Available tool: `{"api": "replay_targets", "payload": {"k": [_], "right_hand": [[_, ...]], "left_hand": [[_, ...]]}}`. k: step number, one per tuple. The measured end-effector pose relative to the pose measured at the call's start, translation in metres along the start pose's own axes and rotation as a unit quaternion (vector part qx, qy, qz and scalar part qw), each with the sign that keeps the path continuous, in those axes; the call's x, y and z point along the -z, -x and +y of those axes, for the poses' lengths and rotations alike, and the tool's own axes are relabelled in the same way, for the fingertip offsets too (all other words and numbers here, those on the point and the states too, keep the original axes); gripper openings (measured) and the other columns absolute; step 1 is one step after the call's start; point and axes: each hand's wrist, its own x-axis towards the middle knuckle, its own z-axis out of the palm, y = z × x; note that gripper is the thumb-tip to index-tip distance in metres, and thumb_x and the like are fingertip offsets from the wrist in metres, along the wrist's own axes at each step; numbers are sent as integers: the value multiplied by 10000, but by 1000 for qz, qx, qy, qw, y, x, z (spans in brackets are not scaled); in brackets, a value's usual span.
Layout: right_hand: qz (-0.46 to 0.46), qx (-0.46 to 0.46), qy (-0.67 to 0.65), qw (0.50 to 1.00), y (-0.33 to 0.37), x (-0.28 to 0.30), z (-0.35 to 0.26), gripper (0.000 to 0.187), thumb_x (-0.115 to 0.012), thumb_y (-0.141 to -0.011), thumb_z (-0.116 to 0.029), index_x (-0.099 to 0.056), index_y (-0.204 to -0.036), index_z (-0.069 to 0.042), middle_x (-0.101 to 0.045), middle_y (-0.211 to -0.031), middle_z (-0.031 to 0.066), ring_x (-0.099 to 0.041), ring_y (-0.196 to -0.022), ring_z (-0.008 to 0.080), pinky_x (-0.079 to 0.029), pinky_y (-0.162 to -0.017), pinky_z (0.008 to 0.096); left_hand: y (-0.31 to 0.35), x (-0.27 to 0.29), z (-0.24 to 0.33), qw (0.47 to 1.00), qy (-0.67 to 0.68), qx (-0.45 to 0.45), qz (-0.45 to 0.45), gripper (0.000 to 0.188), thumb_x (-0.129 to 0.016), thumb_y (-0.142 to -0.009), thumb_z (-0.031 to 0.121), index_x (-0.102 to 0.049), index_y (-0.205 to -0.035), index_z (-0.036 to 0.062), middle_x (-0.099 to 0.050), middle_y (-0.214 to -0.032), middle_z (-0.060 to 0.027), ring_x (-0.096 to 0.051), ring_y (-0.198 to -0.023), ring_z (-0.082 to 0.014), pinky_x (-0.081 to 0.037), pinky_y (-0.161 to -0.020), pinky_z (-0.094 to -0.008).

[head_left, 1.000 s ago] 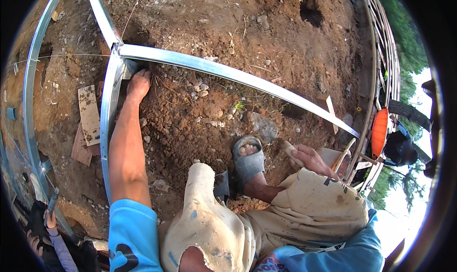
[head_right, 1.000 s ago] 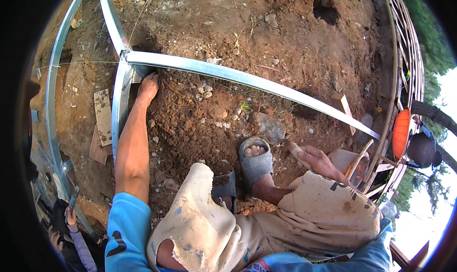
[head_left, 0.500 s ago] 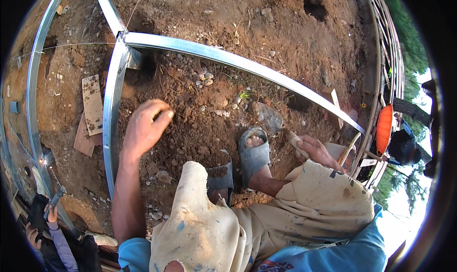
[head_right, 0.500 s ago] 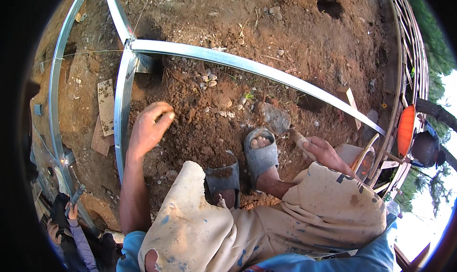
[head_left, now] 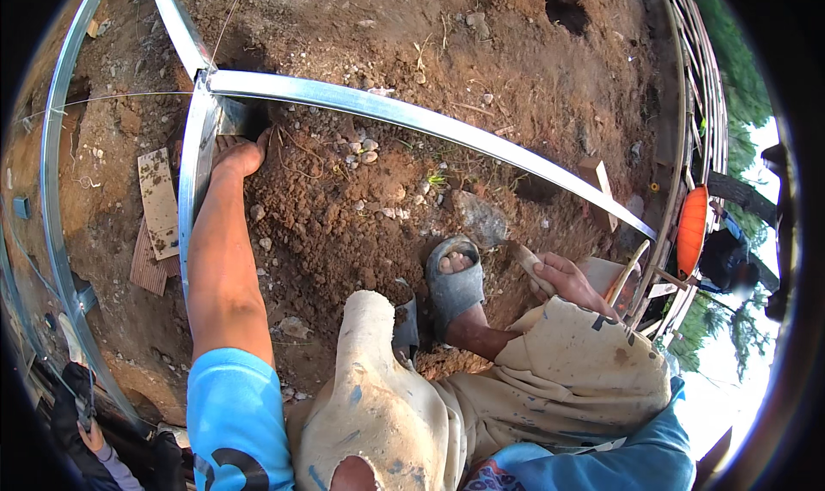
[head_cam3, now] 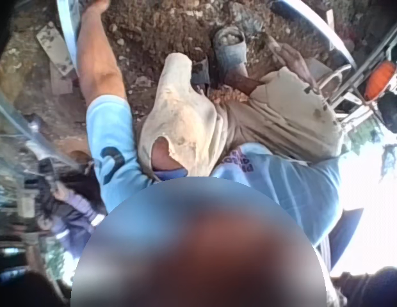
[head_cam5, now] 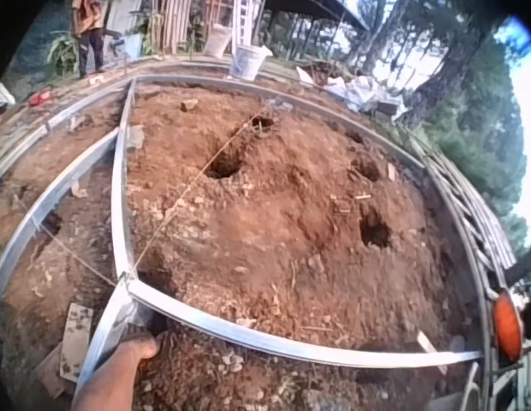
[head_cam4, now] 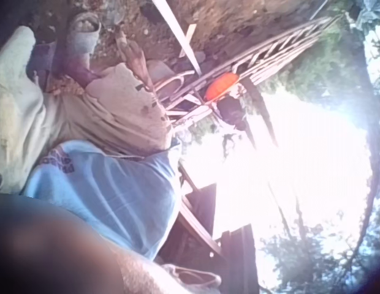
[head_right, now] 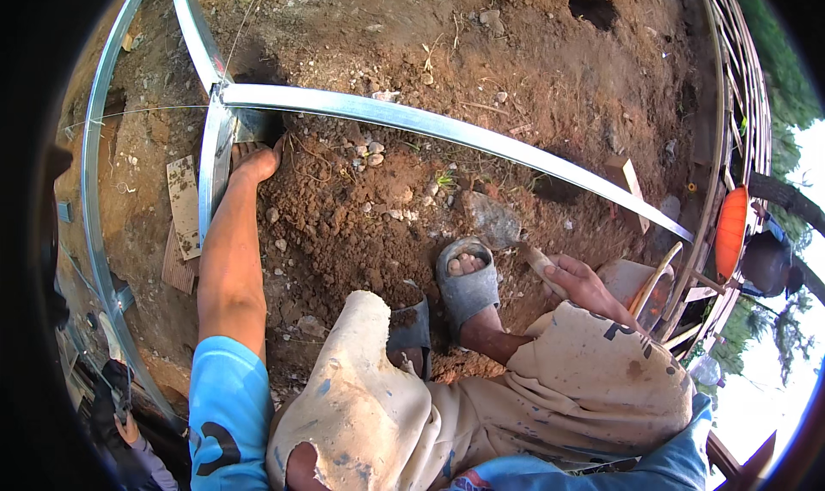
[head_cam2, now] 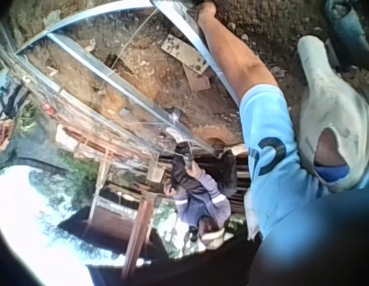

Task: The person positions and aligns metal beams on a dirt ground, using a hammer to tap them into place. They then use a welding torch to join the beams at their intersections, creating a stable metal framework.

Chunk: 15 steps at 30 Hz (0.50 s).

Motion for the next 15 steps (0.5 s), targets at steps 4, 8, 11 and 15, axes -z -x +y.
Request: {"api": "replay_targets", "payload": {"k": [4,8,11,15], "right_hand": [[-1,-15,18,1000,0,1,-3,368,-601,-1052,-331,-611,-1278,-41,-618,-887,-13,-539,-752,69,-436,-669,246],[-1,-16,9,1000,0,2,-7,353,-603,-1049,-311,-612,-1284,-49,-629,-902,-13,-542,-752,64,-441,-667,242],[9,-28,21,999,-2,4,-7,371,-605,-1050,-362,-623,-1256,-54,-608,-899,-6,-540,-800,86,-436,-700,269],[5,-21,46,999,-4,5,-4,377,-609,-1048,-358,-623,-1267,-52,-605,-901,-6,-540,-810,84,-437,-708,271]], "left_hand": [[-18,-9,-6,1000,10,-5,-21,939,-160,-1036,715,-313,-1603,-18,-181,-1704,-253,-113,-1595,-418,-81,-1304,-489],[-29,-24,-15,999,-21,-28,27,745,-188,-1077,603,-399,-1596,112,-295,-1686,-183,-273,-1550,-408,-223,-1282,-486],[-31,-34,-18,992,23,-109,56,749,-177,-1061,657,-272,-1650,204,-280,-1685,-216,-254,-1552,-440,-218,-1278,-502],[-30,-38,-13,989,87,-83,81,756,-151,-1035,720,-112,-1681,330,-215,-1714,-200,-210,-1560,-469,-165,-1271,-539]]}}
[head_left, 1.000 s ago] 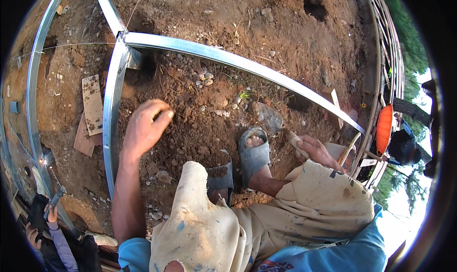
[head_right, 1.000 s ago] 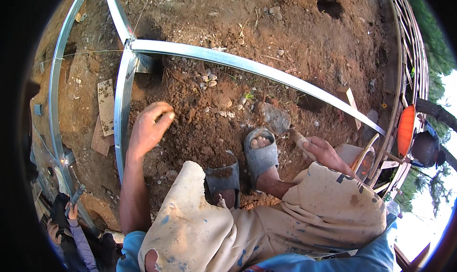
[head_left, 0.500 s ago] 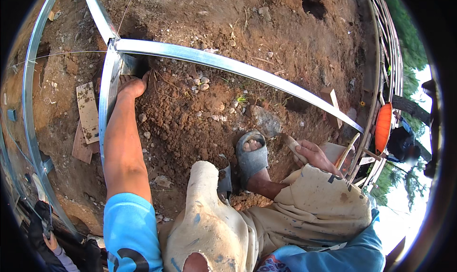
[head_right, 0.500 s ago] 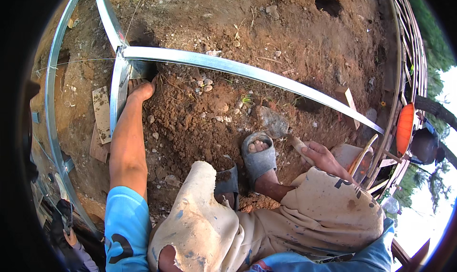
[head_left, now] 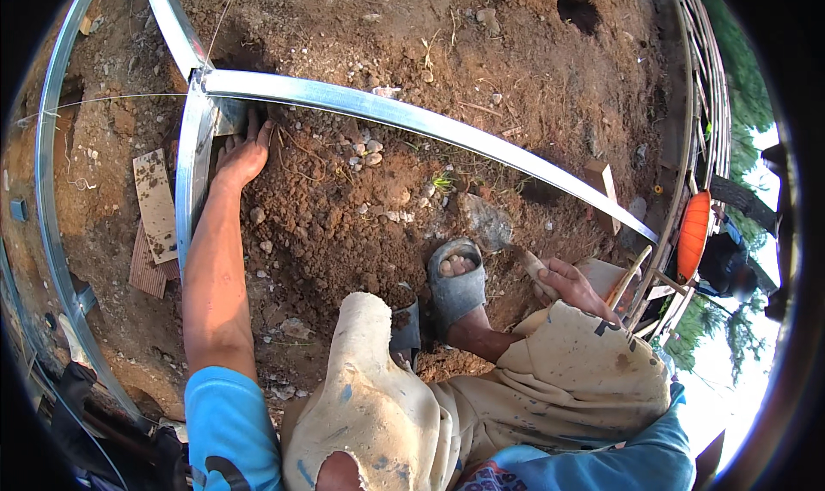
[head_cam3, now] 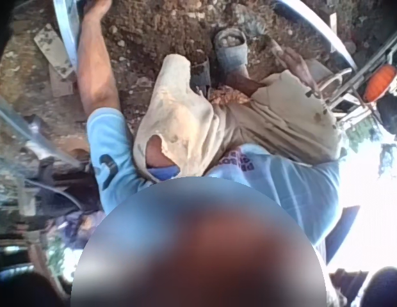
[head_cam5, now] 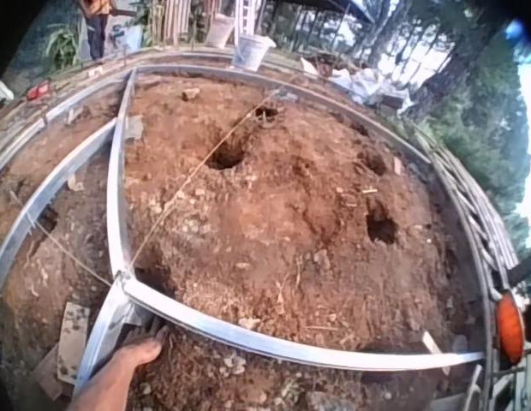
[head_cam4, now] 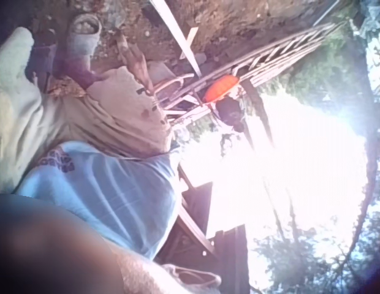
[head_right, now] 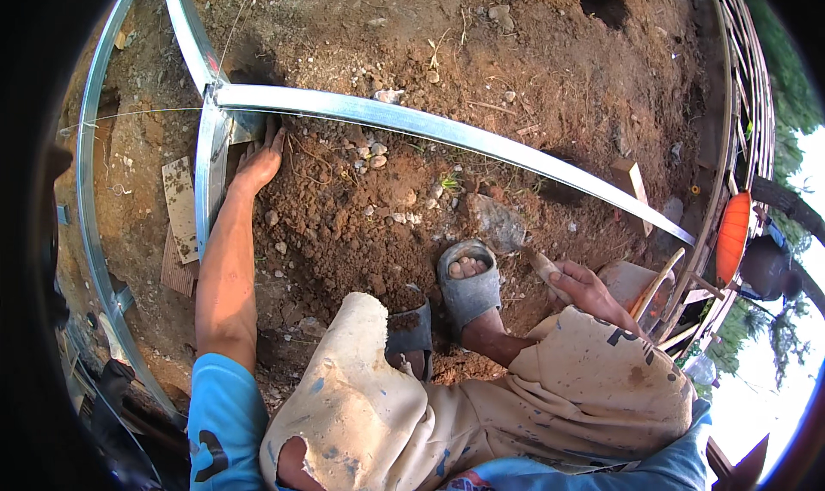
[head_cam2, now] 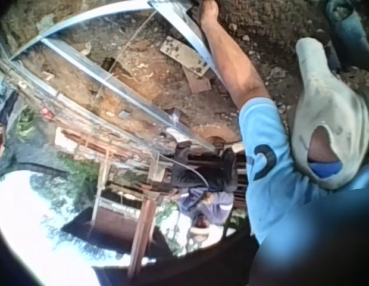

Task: The person positions and aligns metal beams on a dirt ground, using a hammer to tap them into place. They then use a welding torch to join the beams at their intersections, creating a stable metal framework.

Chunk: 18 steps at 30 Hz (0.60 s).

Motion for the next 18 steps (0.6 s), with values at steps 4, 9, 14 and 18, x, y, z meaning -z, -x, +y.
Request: {"api": "replay_targets", "payload": {"k": [4,9,14,18], "right_hand": [[-5,-10,-4,1000,0,0,1,385,-609,-1044,-357,-622,-1271,-46,-603,-898,-5,-538,-804,83,-436,-702,267],[-1,-10,-4,1000,-5,-1,1,385,-607,-1039,-355,-623,-1261,-42,-609,-891,-5,-535,-779,79,-435,-687,262],[5,-5,-2,1000,-9,1,10,392,-613,-1033,-359,-627,-1256,-37,-615,-873,-10,-533,-768,76,-436,-680,263],[25,36,-5,999,-5,4,15,410,-627,-1023,-365,-649,-1246,-21,-616,-859,-9,-529,-759,78,-431,-670,272]], "left_hand": [[-7,4,7,998,-4,26,-62,794,-125,-1014,762,-104,-1683,334,-170,-1728,-196,-175,-1567,-480,-126,-1263,-564],[-12,0,4,999,10,23,-23,824,-120,-1029,737,-232,-1670,232,-222,-1715,-187,-189,-1572,-447,-158,-1272,-551],[-9,6,-1,998,-34,20,-49,769,-108,-1064,653,-356,-1626,190,-353,-1664,-174,-320,-1539,-374,-243,-1272,-472],[10,18,10,998,-36,-35,-22,653,-228,-1089,556,-572,-1455,138,-568,-1481,-202,-511,-1392,-388,-399,-1168,-489]]}}
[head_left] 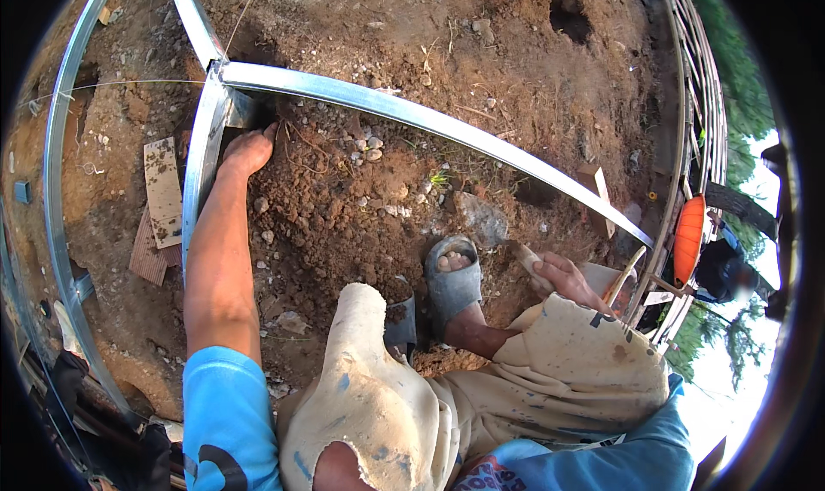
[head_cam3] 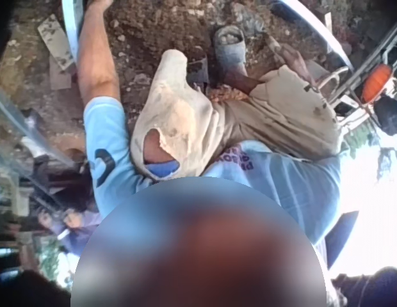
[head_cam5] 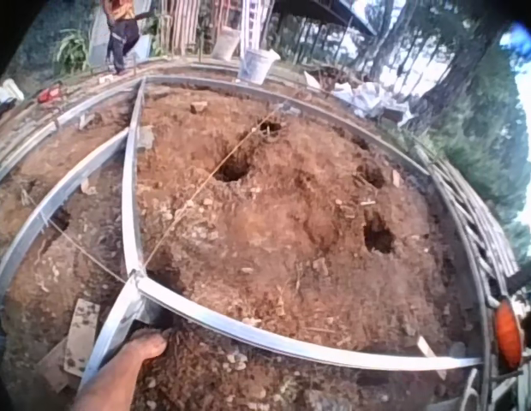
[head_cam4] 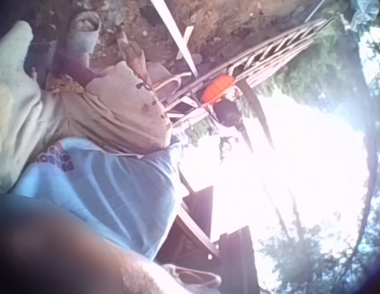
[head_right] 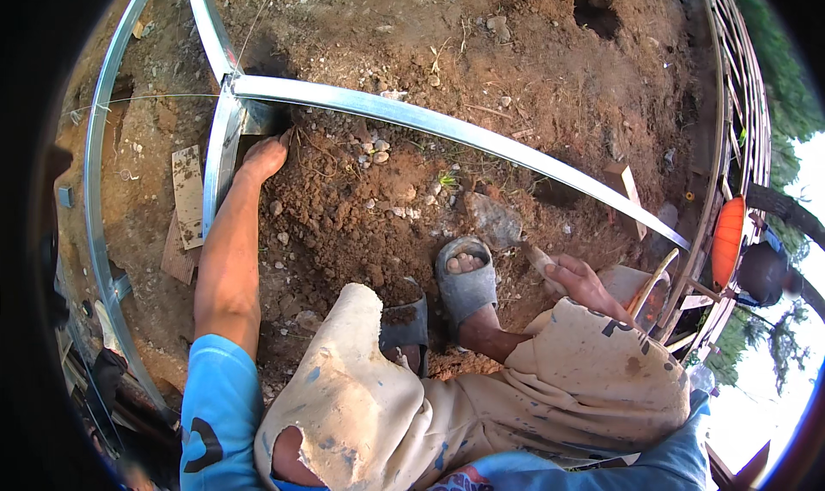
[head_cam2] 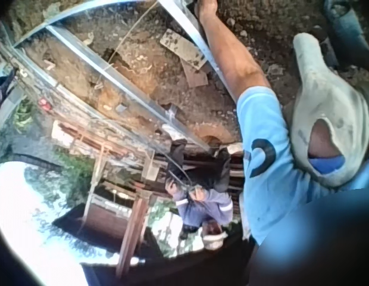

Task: The person positions and aligns metal beams on a dirt ground, using a hammer to tap them into place. They then use a welding torch to join the beams at their intersections, creating a stable metal framework.

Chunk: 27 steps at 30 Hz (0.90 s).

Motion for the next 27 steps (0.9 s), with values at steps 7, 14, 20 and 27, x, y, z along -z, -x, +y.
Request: {"api": "replay_targets", "payload": {"k": [7,14,20,27], "right_hand": [[-4,166,210,964,35,-13,-53,422,-672,-993,-325,-651,-1232,22,-693,-916,129,-650,-765,218,-494,-679,367],[-103,427,311,843,29,-91,-180,471,-597,-1013,-188,-522,-1433,10,-705,-936,228,-732,-816,346,-597,-754,468],[-8,363,521,772,-40,-239,-285,402,-439,-1036,-185,-633,-1263,85,-717,-890,302,-743,-828,422,-595,-834,525],[96,283,434,850,-89,-338,-332,294,-633,-915,-157,-762,-1118,11,-742,-1177,233,-721,-1132,363,-584,-972,432]], "left_hand": [[100,18,38,935,261,5,239,420,-568,-1031,402,-667,-1003,-5,-695,-1030,-279,-648,-1015,-486,-489,-867,-528],[255,-25,50,904,338,-103,239,286,-716,-932,249,-702,-1053,-10,-696,-1111,-211,-666,-1073,-363,-497,-954,-449],[257,-94,26,884,244,67,394,589,-729,-918,295,-543,-1428,64,-415,-1560,-240,-361,-1469,-433,-246,-1214,-612],[219,-125,26,886,172,126,411,782,-616,-967,546,-396,-1555,78,-249,-1665,-241,-197,-1552,-434,-91,-1200,-740]]}}
